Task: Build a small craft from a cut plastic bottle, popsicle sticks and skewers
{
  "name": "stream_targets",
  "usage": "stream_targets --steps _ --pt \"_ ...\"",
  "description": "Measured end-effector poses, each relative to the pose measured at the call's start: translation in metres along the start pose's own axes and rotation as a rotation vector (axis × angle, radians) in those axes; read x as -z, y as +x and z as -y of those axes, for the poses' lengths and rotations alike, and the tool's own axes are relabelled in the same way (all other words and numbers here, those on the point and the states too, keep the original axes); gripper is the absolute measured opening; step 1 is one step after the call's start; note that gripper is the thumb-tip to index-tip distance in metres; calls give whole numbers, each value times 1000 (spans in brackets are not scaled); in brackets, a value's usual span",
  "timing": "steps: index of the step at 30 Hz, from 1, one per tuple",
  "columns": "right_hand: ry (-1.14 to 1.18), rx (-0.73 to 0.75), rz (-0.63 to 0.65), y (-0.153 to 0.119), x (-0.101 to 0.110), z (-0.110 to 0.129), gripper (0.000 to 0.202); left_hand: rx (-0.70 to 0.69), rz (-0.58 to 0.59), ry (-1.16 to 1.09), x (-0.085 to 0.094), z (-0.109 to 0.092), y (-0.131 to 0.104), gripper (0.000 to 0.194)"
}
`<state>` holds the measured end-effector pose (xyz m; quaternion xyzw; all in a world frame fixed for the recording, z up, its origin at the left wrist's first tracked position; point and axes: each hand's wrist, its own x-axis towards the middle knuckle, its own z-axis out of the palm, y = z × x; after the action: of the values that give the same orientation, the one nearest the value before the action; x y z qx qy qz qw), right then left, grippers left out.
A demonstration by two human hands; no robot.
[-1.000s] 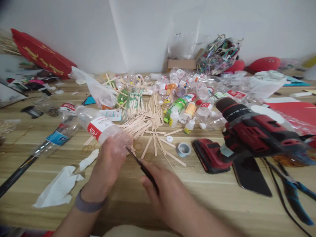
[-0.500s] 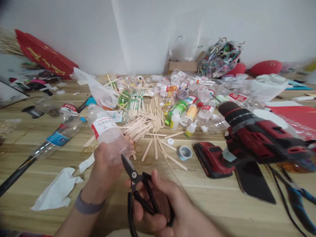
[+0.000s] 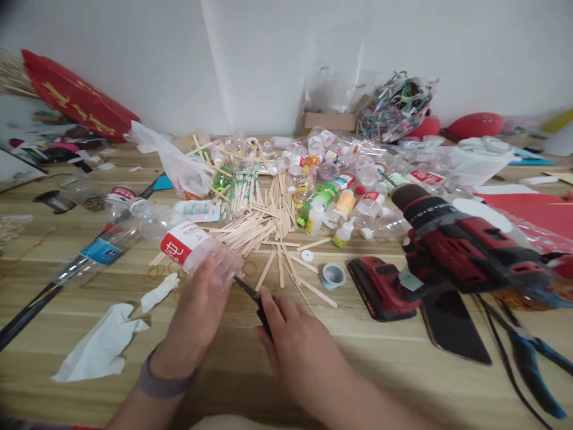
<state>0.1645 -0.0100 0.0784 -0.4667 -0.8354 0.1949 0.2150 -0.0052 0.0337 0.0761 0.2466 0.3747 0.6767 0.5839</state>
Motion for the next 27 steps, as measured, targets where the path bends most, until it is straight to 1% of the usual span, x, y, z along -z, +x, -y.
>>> stream_targets --steps 1,3,5,6,7,8,9,10,11,12,14,15,16,17,18,19,20,21,22,23,25,26,27 --pt "247 -72 90 0 2 2 43 9 -9 -12 1 -2 -1 37" --pt "844 -274 295 -2 6 7 52 42 -7 -55 1 -8 -4 45" --pt "1423 -438 478 -6 4 11 64 98 49 -124 0 -15 -8 52" --pt "1642 -487 538 -9 2 12 68 125 84 -169 -2 -18 -9 54" --pt "1787 -513 580 -11 -1 13 70 149 112 -211 -3 -21 -11 56" --pt "1851 -514 593 -13 -3 14 71 162 128 -240 -5 -23 -12 58" --pt "1828 -494 577 -14 -4 16 70 162 129 -256 -7 -24 -13 58" --pt "1717 -449 525 -15 -3 17 68 150 119 -252 -9 -25 -14 58" --pt "1520 -380 442 -15 -1 17 65 118 105 -232 -10 -26 -14 57" --pt "1258 -288 341 -14 2 17 61 74 91 -200 -11 -25 -14 56" --pt "640 -107 118 -11 7 13 52 -24 63 -113 -13 -22 -13 49" --pt "349 -39 31 -8 8 10 51 -63 48 -75 -14 -20 -12 44" --pt "106 11 -34 -6 9 6 52 -96 29 -46 -14 -17 -11 39" --pt "-78 42 -80 -3 8 1 53 -118 5 -31 -15 -14 -10 34" --pt "-195 66 -108 -1 7 -2 56 -130 -19 -27 -15 -11 -10 31" --pt "-233 86 -119 1 7 -5 58 -137 -39 -32 -15 -9 -10 31" --pt "-190 102 -109 2 6 -7 58 -134 -50 -42 -15 -9 -10 33" --pt "-74 107 -75 3 6 -7 57 -122 -54 -52 -14 -10 -10 36" --pt "106 91 -19 2 5 -5 55 -101 -49 -60 -13 -12 -10 41" --pt "338 41 53 2 5 -3 53 -73 -36 -66 -12 -14 -10 47" --pt "896 -134 216 -1 0 4 53 -6 -8 -68 -8 -21 -10 54" --pt "1184 -234 290 -3 -3 6 57 21 13 -68 -7 -24 -9 55" --pt "1432 -305 377 -4 -8 9 62 46 45 -75 -5 -27 -8 55"
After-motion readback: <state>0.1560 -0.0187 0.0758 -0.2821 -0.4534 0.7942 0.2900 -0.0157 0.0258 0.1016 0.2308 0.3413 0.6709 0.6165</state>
